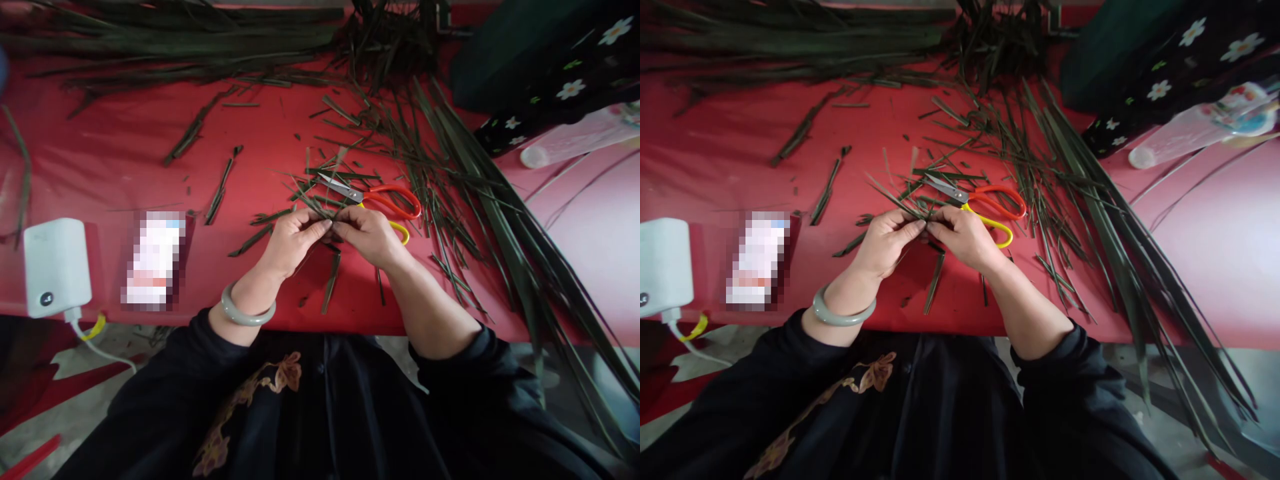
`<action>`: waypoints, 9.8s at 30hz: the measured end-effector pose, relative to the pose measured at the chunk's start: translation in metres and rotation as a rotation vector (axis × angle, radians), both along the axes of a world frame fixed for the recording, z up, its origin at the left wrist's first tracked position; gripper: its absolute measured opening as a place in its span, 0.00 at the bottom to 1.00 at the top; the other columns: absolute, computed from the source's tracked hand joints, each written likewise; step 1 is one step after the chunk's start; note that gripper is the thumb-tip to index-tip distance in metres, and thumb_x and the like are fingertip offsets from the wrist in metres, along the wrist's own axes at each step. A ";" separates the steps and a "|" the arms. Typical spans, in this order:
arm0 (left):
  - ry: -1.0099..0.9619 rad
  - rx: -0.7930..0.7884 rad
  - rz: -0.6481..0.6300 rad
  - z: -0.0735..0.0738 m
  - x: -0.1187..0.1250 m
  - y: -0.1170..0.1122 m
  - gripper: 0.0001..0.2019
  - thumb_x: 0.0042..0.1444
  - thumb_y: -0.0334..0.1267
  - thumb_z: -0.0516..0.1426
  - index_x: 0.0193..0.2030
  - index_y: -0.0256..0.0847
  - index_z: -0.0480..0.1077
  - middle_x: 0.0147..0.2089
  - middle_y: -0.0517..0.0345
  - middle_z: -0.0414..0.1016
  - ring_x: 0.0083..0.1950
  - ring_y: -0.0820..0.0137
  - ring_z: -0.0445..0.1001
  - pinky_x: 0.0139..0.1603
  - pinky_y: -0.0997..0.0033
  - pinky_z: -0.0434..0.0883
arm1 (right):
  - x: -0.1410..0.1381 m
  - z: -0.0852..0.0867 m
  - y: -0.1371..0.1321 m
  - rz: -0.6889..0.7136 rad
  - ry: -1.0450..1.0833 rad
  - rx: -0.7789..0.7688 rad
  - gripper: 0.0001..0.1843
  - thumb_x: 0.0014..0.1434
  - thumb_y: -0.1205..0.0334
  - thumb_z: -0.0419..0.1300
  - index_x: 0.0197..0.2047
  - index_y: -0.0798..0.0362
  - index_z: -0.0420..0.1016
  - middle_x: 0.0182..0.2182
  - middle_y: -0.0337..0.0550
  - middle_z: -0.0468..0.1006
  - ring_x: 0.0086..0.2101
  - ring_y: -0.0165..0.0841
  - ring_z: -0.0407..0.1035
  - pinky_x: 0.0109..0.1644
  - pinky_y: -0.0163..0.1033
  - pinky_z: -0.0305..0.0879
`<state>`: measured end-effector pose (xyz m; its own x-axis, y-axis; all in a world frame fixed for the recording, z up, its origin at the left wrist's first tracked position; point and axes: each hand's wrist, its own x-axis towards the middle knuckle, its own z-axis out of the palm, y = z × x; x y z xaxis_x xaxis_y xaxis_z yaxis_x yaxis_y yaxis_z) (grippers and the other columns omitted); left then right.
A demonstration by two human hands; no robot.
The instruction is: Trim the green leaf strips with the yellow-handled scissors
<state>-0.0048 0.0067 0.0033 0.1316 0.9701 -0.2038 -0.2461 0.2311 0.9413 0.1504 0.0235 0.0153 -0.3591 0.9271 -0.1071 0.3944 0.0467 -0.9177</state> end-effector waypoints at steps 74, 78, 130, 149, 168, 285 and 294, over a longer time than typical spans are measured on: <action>0.478 0.167 -0.072 -0.001 -0.007 0.000 0.10 0.51 0.42 0.58 0.29 0.36 0.72 0.27 0.61 0.73 0.30 0.77 0.67 0.33 0.78 0.65 | -0.005 -0.002 -0.007 -0.178 -0.111 0.308 0.06 0.54 0.64 0.57 0.34 0.53 0.75 0.30 0.40 0.78 0.32 0.31 0.70 0.38 0.37 0.66; 0.479 0.148 -0.067 -0.001 -0.007 0.000 0.10 0.52 0.42 0.58 0.29 0.36 0.72 0.26 0.62 0.72 0.29 0.78 0.67 0.33 0.78 0.65 | -0.007 -0.003 -0.010 -0.185 -0.139 0.406 0.05 0.55 0.65 0.56 0.33 0.53 0.73 0.30 0.42 0.77 0.33 0.32 0.70 0.38 0.37 0.65; 0.415 0.193 -0.126 0.002 -0.009 0.002 0.09 0.53 0.40 0.58 0.30 0.37 0.74 0.29 0.60 0.77 0.31 0.78 0.72 0.35 0.80 0.68 | -0.003 -0.007 -0.004 -0.121 -0.009 0.178 0.11 0.56 0.62 0.56 0.39 0.54 0.77 0.30 0.39 0.78 0.31 0.29 0.71 0.37 0.34 0.67; -0.077 -0.032 0.150 -0.003 -0.013 0.008 0.09 0.41 0.41 0.66 0.25 0.38 0.74 0.23 0.64 0.71 0.26 0.82 0.68 0.31 0.79 0.66 | 0.056 0.005 0.014 -0.015 -0.851 0.310 0.22 0.53 0.54 0.63 0.52 0.48 0.72 0.49 0.48 0.73 0.49 0.44 0.68 0.49 0.49 0.67; -0.193 0.006 0.289 0.006 -0.021 0.013 0.08 0.44 0.41 0.64 0.27 0.38 0.73 0.26 0.61 0.75 0.29 0.78 0.73 0.34 0.75 0.69 | 0.061 -0.010 0.021 -0.342 0.135 0.235 0.34 0.49 0.45 0.59 0.58 0.45 0.59 0.41 0.47 0.72 0.26 0.28 0.64 0.24 0.36 0.61; -0.388 -0.078 0.596 0.012 -0.022 0.016 0.07 0.45 0.36 0.65 0.25 0.40 0.70 0.26 0.64 0.73 0.29 0.81 0.71 0.33 0.78 0.65 | 0.013 -0.008 -0.018 0.050 -0.552 0.497 0.31 0.53 0.42 0.59 0.55 0.51 0.71 0.38 0.45 0.79 0.34 0.35 0.75 0.39 0.38 0.72; -0.431 -0.084 0.570 0.010 -0.024 0.015 0.07 0.46 0.36 0.64 0.25 0.39 0.70 0.27 0.65 0.72 0.30 0.81 0.71 0.34 0.77 0.65 | 0.014 -0.012 -0.016 0.048 -0.528 0.593 0.26 0.55 0.48 0.59 0.52 0.53 0.73 0.37 0.46 0.80 0.33 0.34 0.76 0.38 0.36 0.72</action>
